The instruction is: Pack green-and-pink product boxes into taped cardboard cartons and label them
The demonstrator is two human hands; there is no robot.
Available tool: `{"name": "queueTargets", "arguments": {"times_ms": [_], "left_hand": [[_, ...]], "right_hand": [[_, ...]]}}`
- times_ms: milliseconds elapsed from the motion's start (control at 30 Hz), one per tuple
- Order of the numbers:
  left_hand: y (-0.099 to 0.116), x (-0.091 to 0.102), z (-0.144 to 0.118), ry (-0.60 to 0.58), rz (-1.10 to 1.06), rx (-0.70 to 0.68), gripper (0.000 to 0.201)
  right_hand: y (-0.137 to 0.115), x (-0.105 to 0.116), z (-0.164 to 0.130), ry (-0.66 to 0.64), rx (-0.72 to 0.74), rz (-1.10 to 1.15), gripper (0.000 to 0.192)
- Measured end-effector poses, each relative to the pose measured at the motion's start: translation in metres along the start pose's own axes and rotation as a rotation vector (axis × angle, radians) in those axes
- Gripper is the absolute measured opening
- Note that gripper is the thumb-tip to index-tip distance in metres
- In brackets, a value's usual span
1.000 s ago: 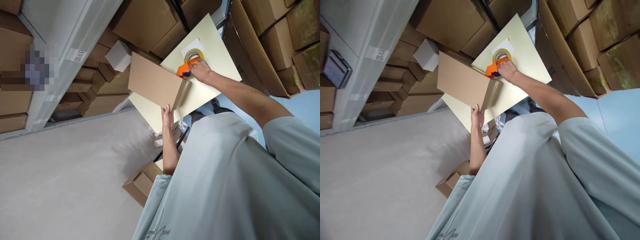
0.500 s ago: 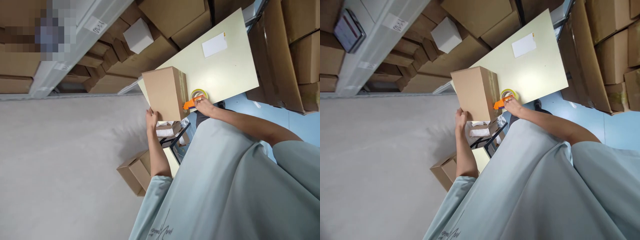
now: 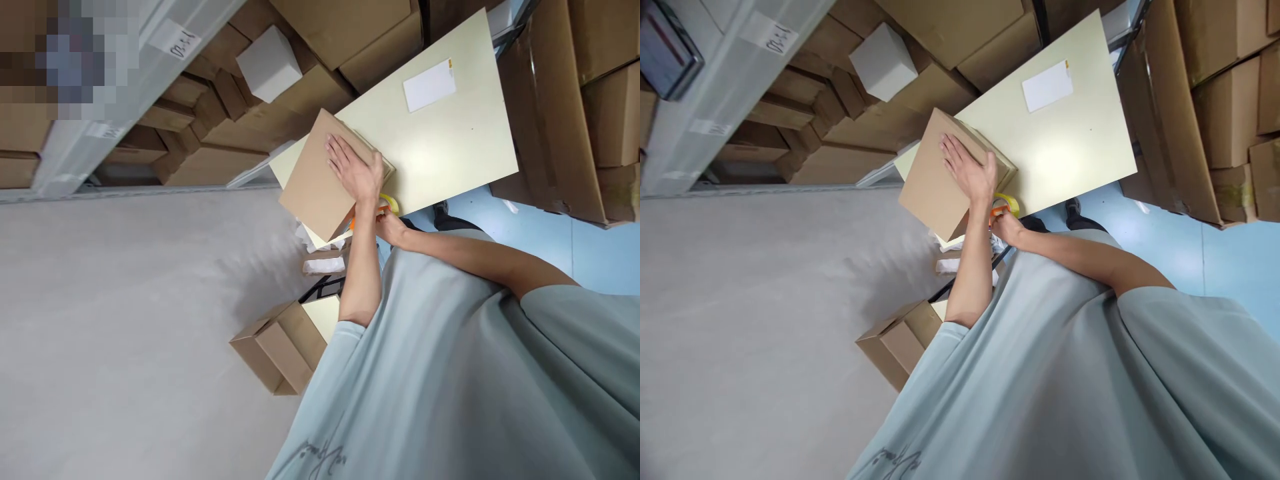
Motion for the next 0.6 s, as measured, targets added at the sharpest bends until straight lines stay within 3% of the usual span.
{"name": "queueTargets", "arguments": {"times_ms": [100, 267, 333, 467, 533, 600], "left_hand": [[0.003, -0.005, -0.007, -0.014, -0.023, 0.052, 0.081], [0.013, 0.001, -0.006, 0.045, 0.295, -0.020, 0.104], [0.014, 0.000, -0.006, 0.066, 0.365, -0.047, 0.104], [0.014, -0.002, -0.006, 0.063, 0.356, -0.051, 0.104], [0.014, 0.000, -0.006, 0.038, 0.314, -0.034, 0.105], [0.014, 0.002, -0.007, -0.001, 0.288, -0.019, 0.106]], "right_hand": [[0.007, -0.004, -0.015, 0.008, -0.173, -0.031, 0.053], [0.034, -0.032, -0.079, 0.004, -0.224, 0.012, 0.052], [0.062, -0.048, -0.117, 0.011, -0.291, 0.034, 0.058], [0.136, -0.063, -0.173, 0.035, -0.533, -0.025, 0.050], [0.169, -0.057, -0.174, 0.096, -0.619, -0.094, 0.044], [0.193, -0.047, -0.158, 0.150, -0.636, -0.111, 0.043]]}}
Point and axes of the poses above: each hand's wrist, its own z-axis towards the middle knuckle, its own x-axis out of the back of the hand, y = z × x, the point moved 2 cm from there along z, towards the middle knuckle, and after that the axes turned 9 degrees about -z, right-handed, at the moved point
